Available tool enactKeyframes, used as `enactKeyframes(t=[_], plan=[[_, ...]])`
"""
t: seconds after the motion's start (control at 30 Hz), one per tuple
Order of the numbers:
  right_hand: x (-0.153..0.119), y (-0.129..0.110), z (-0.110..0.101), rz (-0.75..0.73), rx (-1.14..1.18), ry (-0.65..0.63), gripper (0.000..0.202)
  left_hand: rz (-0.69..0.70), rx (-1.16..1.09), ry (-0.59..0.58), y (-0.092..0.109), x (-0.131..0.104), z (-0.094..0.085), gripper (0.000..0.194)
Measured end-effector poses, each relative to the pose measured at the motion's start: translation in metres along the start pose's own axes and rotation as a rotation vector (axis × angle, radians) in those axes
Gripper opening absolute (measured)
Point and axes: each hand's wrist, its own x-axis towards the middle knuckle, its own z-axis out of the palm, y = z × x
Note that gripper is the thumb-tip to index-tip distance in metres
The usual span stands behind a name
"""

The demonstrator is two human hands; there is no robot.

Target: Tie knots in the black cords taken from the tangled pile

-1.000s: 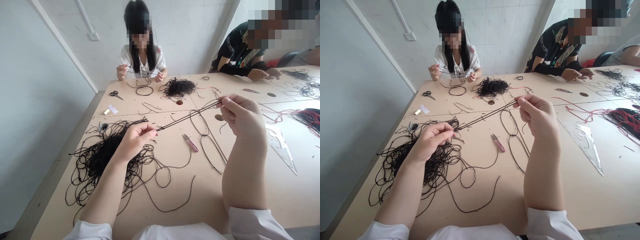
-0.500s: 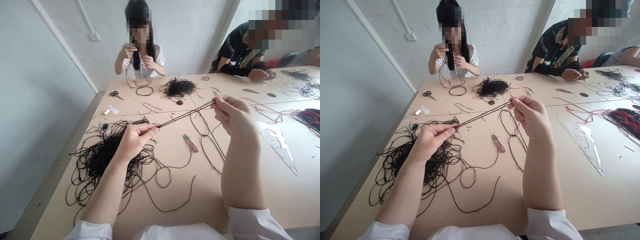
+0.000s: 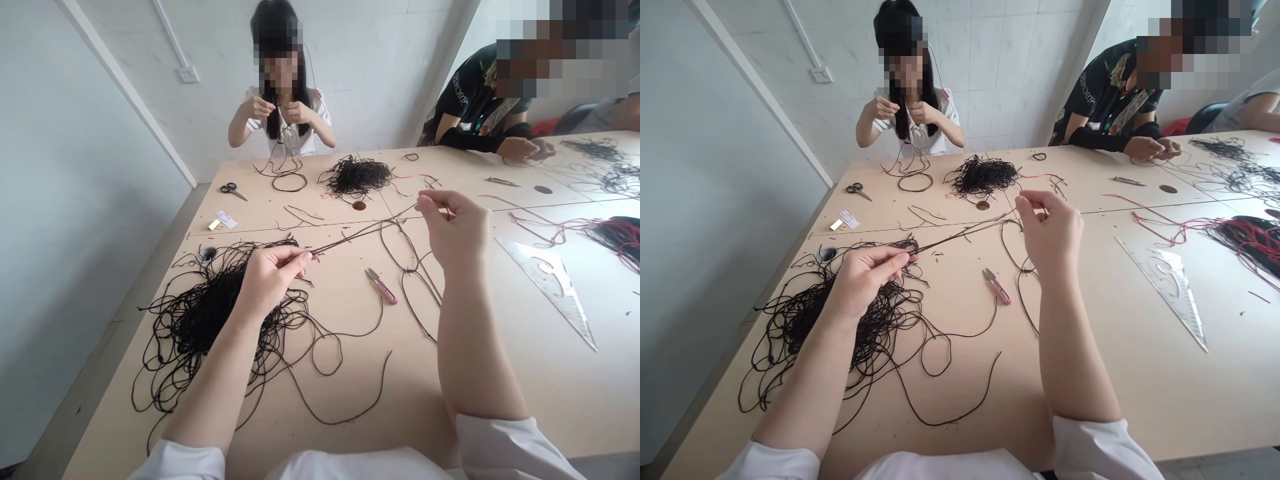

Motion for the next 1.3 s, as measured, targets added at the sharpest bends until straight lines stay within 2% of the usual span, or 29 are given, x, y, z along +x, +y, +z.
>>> enactKeyframes(t=[0.03, 0.07, 0.1, 0.17, 0.23, 0.27, 0.3, 0.43, 0.5, 0.57, 0.77, 0.97, 1.07, 1.3], plan=[[-0.005, -0.004, 0.004, 0.0, -0.106, 0.052, 0.02, -0.021, -0.029, 0.028, -0.002, 0.001, 0.001, 0.023], [-0.01, -0.008, 0.009, 0.021, -0.153, 0.019, 0.023, -0.036, -0.057, 0.057, -0.004, 0.003, 0.001, 0.022], [-0.017, -0.012, 0.015, 0.049, -0.146, -0.099, 0.029, -0.044, -0.081, 0.085, -0.006, 0.004, 0.002, 0.022], [-0.031, -0.02, 0.031, 0.11, -0.051, -0.481, 0.041, -0.031, -0.131, 0.148, -0.008, 0.006, 0.004, 0.021], [-0.047, -0.023, 0.051, 0.175, 0.069, -0.798, 0.046, 0.003, -0.174, 0.186, -0.009, 0.007, 0.006, 0.019], [-0.054, -0.023, 0.061, 0.205, 0.131, -0.872, 0.045, 0.016, -0.185, 0.184, -0.009, 0.007, 0.007, 0.018], [-0.061, -0.022, 0.072, 0.228, 0.21, -0.891, 0.044, 0.028, -0.189, 0.175, -0.009, 0.007, 0.008, 0.017], [-0.079, -0.013, 0.103, 0.333, 0.662, -0.7, 0.038, 0.052, -0.161, 0.102, -0.008, 0.004, 0.012, 0.016], [-0.081, -0.009, 0.109, 0.347, 0.759, -0.602, 0.038, 0.045, -0.143, 0.053, -0.006, 0.002, 0.013, 0.018], [-0.08, -0.006, 0.11, 0.359, 0.771, -0.536, 0.037, 0.032, -0.125, 0.012, -0.003, 0.0, 0.013, 0.02], [-0.072, -0.008, 0.102, 0.377, 0.779, -0.48, 0.033, 0.022, -0.082, -0.056, 0.004, 0.0, 0.004, 0.026], [-0.064, -0.012, 0.094, 0.324, 0.821, -0.256, 0.032, -0.013, -0.051, -0.07, -0.003, 0.008, -0.028, 0.021], [-0.058, -0.01, 0.091, 0.293, 0.787, -0.188, 0.03, -0.084, -0.046, -0.09, -0.007, 0.011, -0.043, 0.022], [-0.05, -0.004, 0.085, 0.2, 0.691, -0.101, 0.028, -0.131, -0.021, -0.065, -0.008, 0.011, -0.058, 0.024]])
